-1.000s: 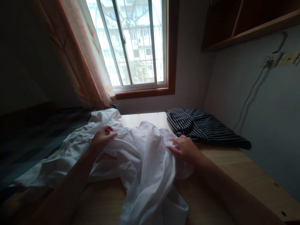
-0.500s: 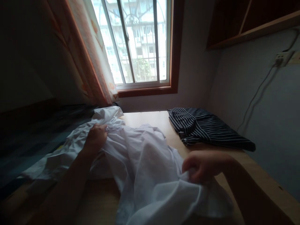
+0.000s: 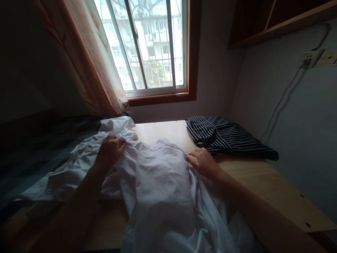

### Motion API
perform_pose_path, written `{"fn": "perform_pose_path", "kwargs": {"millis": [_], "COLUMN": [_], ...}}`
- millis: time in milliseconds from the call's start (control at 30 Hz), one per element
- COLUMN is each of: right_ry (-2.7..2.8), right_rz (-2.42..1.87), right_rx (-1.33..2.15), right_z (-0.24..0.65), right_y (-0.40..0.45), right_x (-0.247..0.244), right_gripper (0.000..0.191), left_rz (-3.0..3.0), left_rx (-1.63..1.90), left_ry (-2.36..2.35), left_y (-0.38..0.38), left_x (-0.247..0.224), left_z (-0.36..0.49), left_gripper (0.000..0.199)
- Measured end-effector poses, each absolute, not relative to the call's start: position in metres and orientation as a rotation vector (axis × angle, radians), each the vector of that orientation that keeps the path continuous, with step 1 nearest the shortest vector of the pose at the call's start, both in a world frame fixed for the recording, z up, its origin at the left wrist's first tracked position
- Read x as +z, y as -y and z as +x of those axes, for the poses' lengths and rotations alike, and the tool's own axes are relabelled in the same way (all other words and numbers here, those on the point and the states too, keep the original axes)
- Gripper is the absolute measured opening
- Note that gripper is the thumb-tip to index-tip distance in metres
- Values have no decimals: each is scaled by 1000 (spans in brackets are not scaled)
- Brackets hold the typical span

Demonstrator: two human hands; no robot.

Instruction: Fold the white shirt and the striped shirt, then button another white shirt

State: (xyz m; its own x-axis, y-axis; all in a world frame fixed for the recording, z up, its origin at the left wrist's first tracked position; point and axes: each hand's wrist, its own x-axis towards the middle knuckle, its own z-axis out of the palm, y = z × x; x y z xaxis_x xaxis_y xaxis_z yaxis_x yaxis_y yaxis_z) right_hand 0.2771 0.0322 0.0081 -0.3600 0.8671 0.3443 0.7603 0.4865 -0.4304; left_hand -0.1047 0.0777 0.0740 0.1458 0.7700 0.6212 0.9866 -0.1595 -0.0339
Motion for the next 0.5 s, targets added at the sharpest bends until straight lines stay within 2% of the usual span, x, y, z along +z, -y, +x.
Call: {"fn": "perform_pose_path", "kwargs": {"millis": [100, 167, 367, 500], "right_ry": [2193, 2108, 1619, 1615], "right_rz": [-1303, -1202, -891, -981], "right_rx": [352, 575, 1352, 1602], "right_z": [268, 264, 285, 323], "right_y": [-31, -28, -17, -11], "right_x": [3, 6, 38, 52], "right_gripper": [26, 22, 30, 38], "left_rz": [-2046, -2065, -2007, -1987], "left_rx": [-736, -751, -778, -793], "left_ry": [1603, 1577, 1593, 1587], "left_y": [-74, -72, -69, -74], "left_x": [76, 77, 79, 78], "left_z": [-94, -88, -87, -95], "left_gripper": [26, 27, 24, 22]}}
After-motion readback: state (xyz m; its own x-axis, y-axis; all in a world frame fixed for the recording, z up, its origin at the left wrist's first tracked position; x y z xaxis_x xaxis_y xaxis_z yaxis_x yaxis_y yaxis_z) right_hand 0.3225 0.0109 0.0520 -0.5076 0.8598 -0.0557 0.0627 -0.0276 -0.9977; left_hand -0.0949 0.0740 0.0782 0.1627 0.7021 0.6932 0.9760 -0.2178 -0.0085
